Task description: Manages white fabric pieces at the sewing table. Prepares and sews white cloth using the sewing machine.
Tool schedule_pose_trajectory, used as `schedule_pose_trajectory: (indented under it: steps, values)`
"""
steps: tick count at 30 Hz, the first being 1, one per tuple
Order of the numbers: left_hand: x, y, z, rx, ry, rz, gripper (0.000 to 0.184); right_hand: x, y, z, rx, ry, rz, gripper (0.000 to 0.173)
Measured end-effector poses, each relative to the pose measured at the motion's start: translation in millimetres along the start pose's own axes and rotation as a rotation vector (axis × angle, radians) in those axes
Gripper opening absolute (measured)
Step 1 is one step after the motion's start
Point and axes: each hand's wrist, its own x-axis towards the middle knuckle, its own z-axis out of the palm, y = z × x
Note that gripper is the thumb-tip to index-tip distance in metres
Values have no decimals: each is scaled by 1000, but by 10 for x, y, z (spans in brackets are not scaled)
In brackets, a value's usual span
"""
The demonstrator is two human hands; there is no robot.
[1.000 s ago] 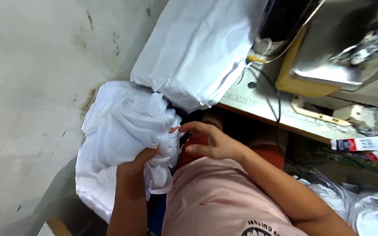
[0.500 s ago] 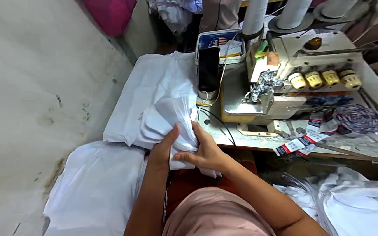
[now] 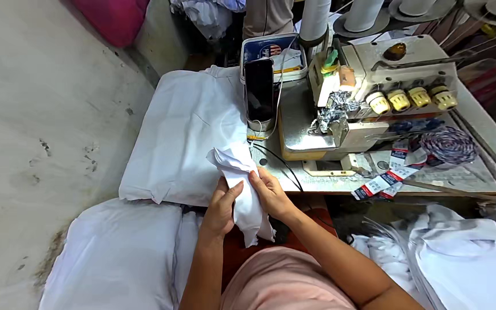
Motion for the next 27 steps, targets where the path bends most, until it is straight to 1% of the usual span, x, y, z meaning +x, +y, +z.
schedule_pose_trajectory:
  steps: [2,3,4,5,6,9,11,12,13,14,15,17,19,21,22,23,24,25,26,27]
  values:
    - [-16,-52,-14,146,54,5,45,-35,27,4,30,-27,40,31]
    - [-14,-75,-11,198,67,21,49,-45,2,4,31,-36,45,37]
    - [-7,-101,-1,227,67,57,50,-49,-40,-3,24,-37,30,46]
    - [-1,-129,6,234,59,100,49,-54,-88,-7,26,-28,15,51]
    - [5,-151,12,221,50,136,46,-62,-133,-14,29,-16,-9,51]
    - [15,-191,-25,142,-31,257,40,-123,-269,-37,13,-16,-119,39]
    - [14,-199,-48,76,-146,377,42,-178,-392,-44,3,-24,-195,31]
    - [6,-196,-65,82,-218,431,50,-206,-465,-54,27,-27,-239,27]
    - [-9,-188,-91,124,-299,469,63,-228,-531,-75,55,-33,-297,23]
    - [-28,-166,-116,198,-382,494,77,-243,-597,-103,77,-39,-359,20]
    - [-45,-135,-127,290,-462,513,83,-254,-667,-136,83,-40,-425,20]
    - [-6,-148,-111,370,-610,503,68,-282,-823,-210,37,-23,-540,21]
    - [50,-198,-68,421,-714,494,50,-352,-990,-294,-31,-9,-633,21]
    - [99,-213,-5,479,-801,516,47,-461,-1155,-387,-74,40,-735,23]
    - [111,-209,45,454,-879,491,48,-522,-1228,-431,-61,76,-750,24]
    - [102,-189,121,402,-970,463,48,-574,-1289,-463,-37,120,-728,24]
    - [58,-134,233,325,-1043,431,44,-600,-1339,-485,2,161,-700,24]
    - [5,-77,341,259,-1093,384,39,-611,-1373,-513,50,181,-683,23]
    - [-57,-30,448,179,-1106,291,34,-631,-1406,-540,107,207,-682,22]
    - [-77,-42,541,118,-1116,196,33,-675,-1439,-583,147,234,-698,22]
